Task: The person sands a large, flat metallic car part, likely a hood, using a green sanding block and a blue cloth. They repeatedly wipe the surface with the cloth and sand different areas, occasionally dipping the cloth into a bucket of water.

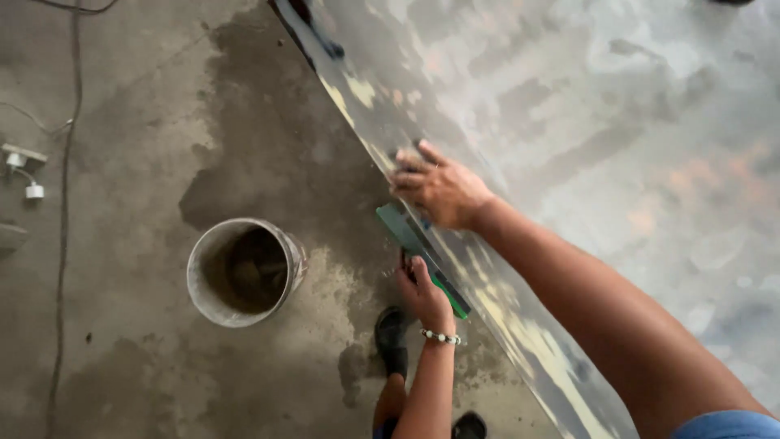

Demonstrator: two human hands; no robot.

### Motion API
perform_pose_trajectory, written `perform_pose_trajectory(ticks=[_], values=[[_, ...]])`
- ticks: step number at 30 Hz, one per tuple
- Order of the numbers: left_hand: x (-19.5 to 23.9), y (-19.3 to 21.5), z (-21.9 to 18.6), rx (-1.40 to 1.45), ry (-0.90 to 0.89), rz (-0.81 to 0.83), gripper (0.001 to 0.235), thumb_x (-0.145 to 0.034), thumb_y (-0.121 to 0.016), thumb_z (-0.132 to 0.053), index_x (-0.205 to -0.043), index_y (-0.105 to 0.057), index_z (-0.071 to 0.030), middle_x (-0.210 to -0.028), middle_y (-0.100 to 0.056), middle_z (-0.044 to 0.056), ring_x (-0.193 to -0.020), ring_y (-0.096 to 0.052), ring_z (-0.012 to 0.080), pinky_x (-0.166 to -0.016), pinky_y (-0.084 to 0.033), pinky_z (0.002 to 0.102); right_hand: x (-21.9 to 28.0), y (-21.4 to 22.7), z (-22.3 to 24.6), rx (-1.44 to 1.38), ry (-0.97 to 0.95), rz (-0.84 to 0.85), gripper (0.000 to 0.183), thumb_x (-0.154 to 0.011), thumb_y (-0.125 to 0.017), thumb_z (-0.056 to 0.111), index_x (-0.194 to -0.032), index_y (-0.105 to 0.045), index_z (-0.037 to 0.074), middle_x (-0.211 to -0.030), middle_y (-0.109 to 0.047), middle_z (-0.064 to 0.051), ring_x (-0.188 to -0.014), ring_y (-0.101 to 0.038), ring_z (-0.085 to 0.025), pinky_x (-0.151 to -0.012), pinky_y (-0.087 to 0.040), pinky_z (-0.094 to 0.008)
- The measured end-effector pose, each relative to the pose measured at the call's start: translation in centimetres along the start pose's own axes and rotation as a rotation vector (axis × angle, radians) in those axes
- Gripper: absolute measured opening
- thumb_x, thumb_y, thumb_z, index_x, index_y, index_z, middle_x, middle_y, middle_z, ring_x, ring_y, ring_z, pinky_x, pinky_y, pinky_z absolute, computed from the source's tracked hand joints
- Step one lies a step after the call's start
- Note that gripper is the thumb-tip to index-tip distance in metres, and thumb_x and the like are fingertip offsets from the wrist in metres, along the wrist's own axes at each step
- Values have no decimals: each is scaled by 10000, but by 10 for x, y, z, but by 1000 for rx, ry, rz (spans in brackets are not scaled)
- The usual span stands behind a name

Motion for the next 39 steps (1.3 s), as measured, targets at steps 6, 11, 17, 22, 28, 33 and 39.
perform_pose_trajectory(ticks=[6, 11, 17, 22, 28, 33, 39], values=[[61, 30, 17, -19, 121, -7, 511, -1043, -530, -291, -1417, -521, 58, -1413, -607, 178, -1235, -597, 258, -1061, -449, 366, 87, -22, 60, 53, 33, 81, 670, -860, -566, 343, -1503, -455, 194, -1629, -323, 3, -1530, -188, -206, -1256, -61, -457], [140, 44, 39, 172, 126, -9, 478, -1058, -525, -250, -1402, -539, 82, -1407, -608, 187, -1242, -577, 255, -1081, -434, 364, 199, -61, 113, -28, 30, 131, 715, -888, -536, 405, -1559, -422, 183, -1638, -312, -18, -1518, -181, -221, -1246, -47, -498], [248, 56, 46, 123, 225, 30, 480, -1044, -512, -255, -1398, -532, 68, -1420, -608, 176, -1257, -587, 256, -1081, -440, 365, 353, -97, 176, -132, -77, -59, 602, -905, -552, 356, -1472, -480, 165, -1579, -396, -31, -1499, -260, -269, -1206, -142, -553], [310, 66, 49, 38, 336, 65, 501, -1029, -512, -271, -1428, -511, 32, -1439, -596, 167, -1267, -588, 254, -1082, -435, 359, 451, -128, 224, -126, -370, -259, 634, -849, -657, 357, -1456, -517, 234, -1546, -444, -46, -1470, -331, -273, -1190, -231, -541], [308, 70, 33, 5, 392, 78, 563, -1011, -528, -325, -1468, -456, -4, -1478, -553, 143, -1289, -576, 248, -1060, -459, 379, 518, -159, 248, -165, -833, -364, 817, -677, -715, 550, -1417, -505, 273, -1554, -377, -125, -1488, -278, -351, -1193, -178, -621], [264, 63, 9, -112, 411, 147, 540, -1021, -508, -316, -1490, -451, -53, -1488, -506, 103, -1239, -594, 236, -1010, -491, 383, 473, -151, 226, -221, -994, -406, 892, -670, -743, 570, -1458, -501, 228, -1600, -335, -239, -1528, -240, -458, -1219, -201, -593], [197, 59, 4, -36, 331, 163, 553, -1013, -540, -302, -1497, -452, -50, -1415, -585, 102, -1189, -615, 229, -984, -509, 366, 307, -78, 149, -241, -903, -495, 934, -705, -777, 559, -1494, -481, 156, -1570, -374, -271, -1493, -301, -480, -1217, -255, -577]])
Point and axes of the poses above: each hand's wrist, its own x-axis away from the middle knuckle, its own y-axis out of the back of the hand, z = x × y, the point moved 1 cm from there along -x, towards the middle knuckle
